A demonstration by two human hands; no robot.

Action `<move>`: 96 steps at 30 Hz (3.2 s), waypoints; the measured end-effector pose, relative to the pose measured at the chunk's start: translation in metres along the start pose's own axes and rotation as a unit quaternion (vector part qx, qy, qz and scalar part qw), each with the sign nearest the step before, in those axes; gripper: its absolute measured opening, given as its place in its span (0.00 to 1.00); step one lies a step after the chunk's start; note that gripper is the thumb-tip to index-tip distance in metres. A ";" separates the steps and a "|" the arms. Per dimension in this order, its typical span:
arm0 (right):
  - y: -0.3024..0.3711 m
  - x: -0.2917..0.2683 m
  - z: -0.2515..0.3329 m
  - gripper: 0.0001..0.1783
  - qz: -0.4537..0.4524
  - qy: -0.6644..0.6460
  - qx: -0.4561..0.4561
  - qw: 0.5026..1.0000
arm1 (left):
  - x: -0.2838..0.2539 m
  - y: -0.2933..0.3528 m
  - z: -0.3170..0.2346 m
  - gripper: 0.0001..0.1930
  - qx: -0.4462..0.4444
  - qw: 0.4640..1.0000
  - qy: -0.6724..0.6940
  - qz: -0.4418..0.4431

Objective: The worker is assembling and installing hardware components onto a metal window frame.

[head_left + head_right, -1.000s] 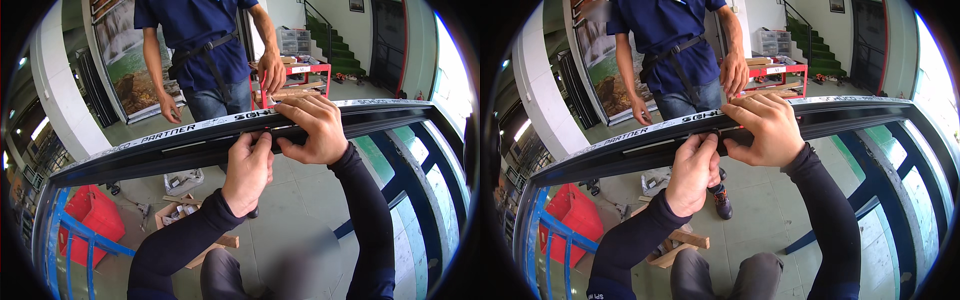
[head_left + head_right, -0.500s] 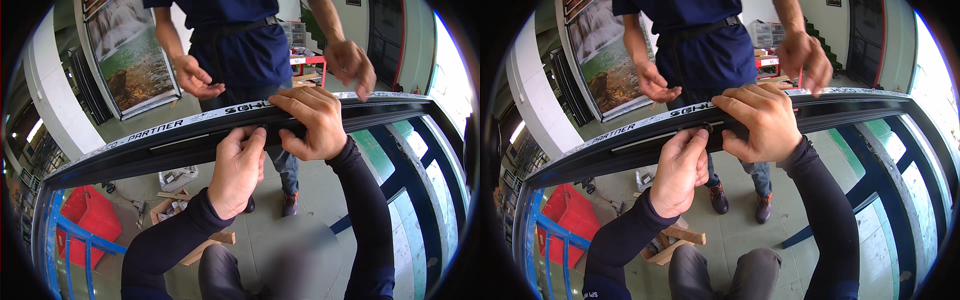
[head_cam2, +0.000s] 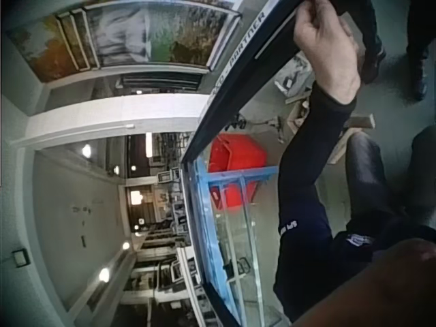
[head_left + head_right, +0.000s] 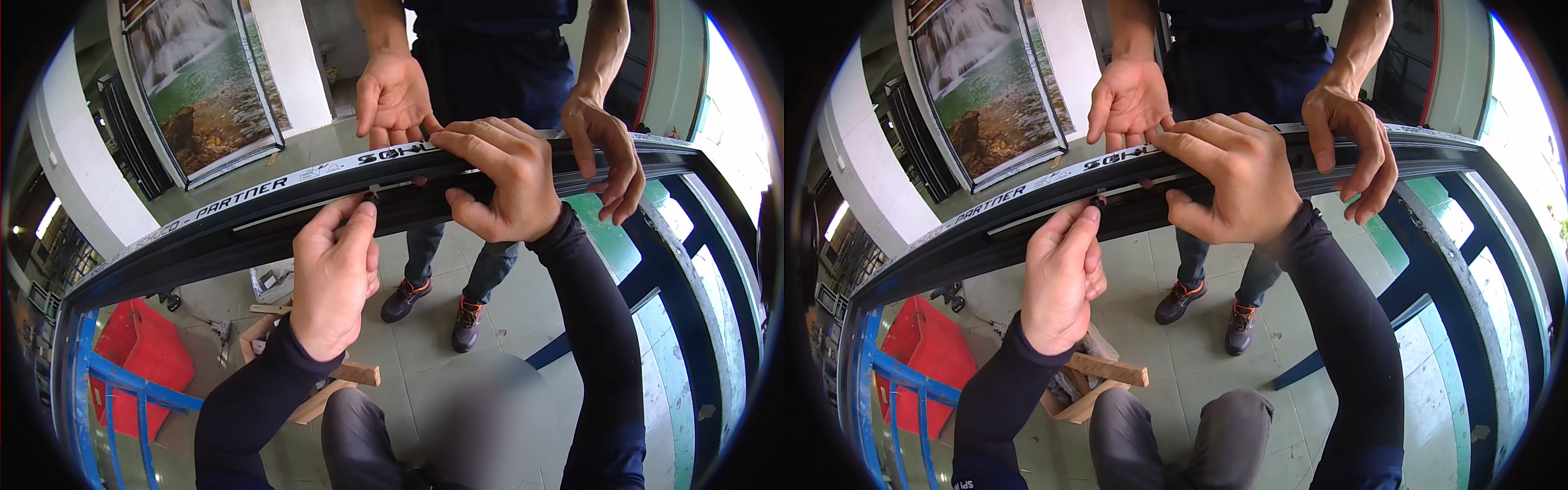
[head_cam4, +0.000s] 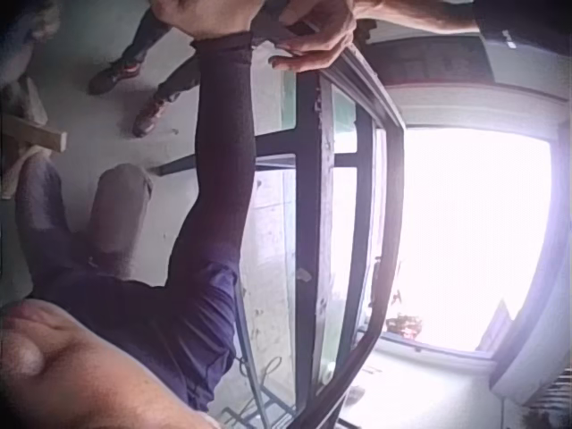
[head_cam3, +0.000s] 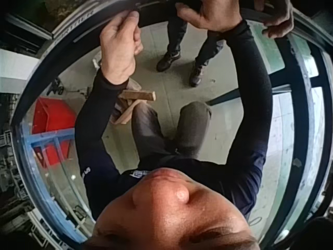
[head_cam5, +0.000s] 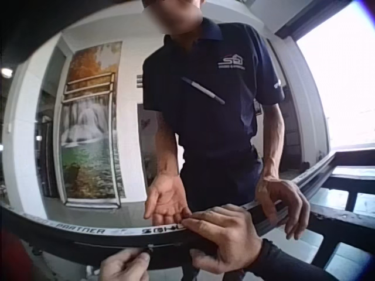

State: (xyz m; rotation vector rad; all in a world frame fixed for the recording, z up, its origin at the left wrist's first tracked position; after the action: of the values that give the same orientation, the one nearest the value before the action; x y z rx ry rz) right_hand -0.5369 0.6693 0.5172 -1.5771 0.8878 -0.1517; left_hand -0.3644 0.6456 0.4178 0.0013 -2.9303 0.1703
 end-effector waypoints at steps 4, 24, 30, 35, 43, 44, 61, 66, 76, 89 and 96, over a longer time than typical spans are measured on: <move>-0.001 0.002 0.001 0.29 0.018 -0.008 0.007 1.000 | 0.006 -0.007 0.003 0.07 -0.014 1.000 -0.011 0.020; -0.003 0.018 0.036 0.26 -0.044 0.018 0.040 0.998 | 0.004 -0.012 0.004 0.08 0.019 0.998 0.059 0.034; 0.004 0.030 0.054 0.17 -0.128 0.049 0.027 0.990 | 0.000 -0.010 0.003 0.08 0.033 0.995 0.088 0.018; 0.015 0.038 0.057 0.16 -0.142 0.064 0.039 0.987 | -0.001 -0.001 0.003 0.08 0.009 0.995 0.093 0.032; 0.016 0.041 0.057 0.14 -0.127 0.075 0.032 0.989 | -0.046 0.049 -0.137 0.09 0.515 0.794 -0.314 -0.074; 0.017 0.043 0.056 0.14 -0.126 0.076 0.034 0.989 | -0.053 0.036 -0.152 0.10 0.520 0.770 -0.358 -0.093; 0.017 0.050 0.065 0.14 -0.132 0.124 0.034 0.983 | -0.085 -0.045 -0.129 0.38 0.338 0.699 -0.630 0.003; 0.017 0.051 0.066 0.14 -0.134 0.130 0.042 0.982 | -0.088 -0.048 -0.123 0.37 0.248 0.706 -0.663 0.013; 0.015 0.052 0.067 0.13 -0.130 0.132 0.049 0.981 | -0.090 -0.047 -0.122 0.36 0.255 0.701 -0.666 0.013; 0.008 0.046 0.072 0.13 -0.092 0.125 0.049 0.987 | -0.083 -0.039 -0.129 0.41 0.360 0.694 -0.623 -0.006; 0.009 0.057 0.069 0.19 -0.035 0.148 0.061 0.987 | -0.085 -0.042 -0.128 0.41 0.355 0.693 -0.627 -0.003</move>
State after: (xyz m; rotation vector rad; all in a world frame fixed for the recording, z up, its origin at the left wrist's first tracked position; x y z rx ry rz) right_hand -0.4628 0.6900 0.4711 -1.4944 1.0307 -0.4917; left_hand -0.2542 0.6177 0.5298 0.3932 -3.7836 2.0241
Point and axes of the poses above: each hand's wrist, its own y-axis away from the middle knuckle, its own x-axis out of the palm, z = x × y, the point moved 10 cm from there along -y, towards the middle knuckle
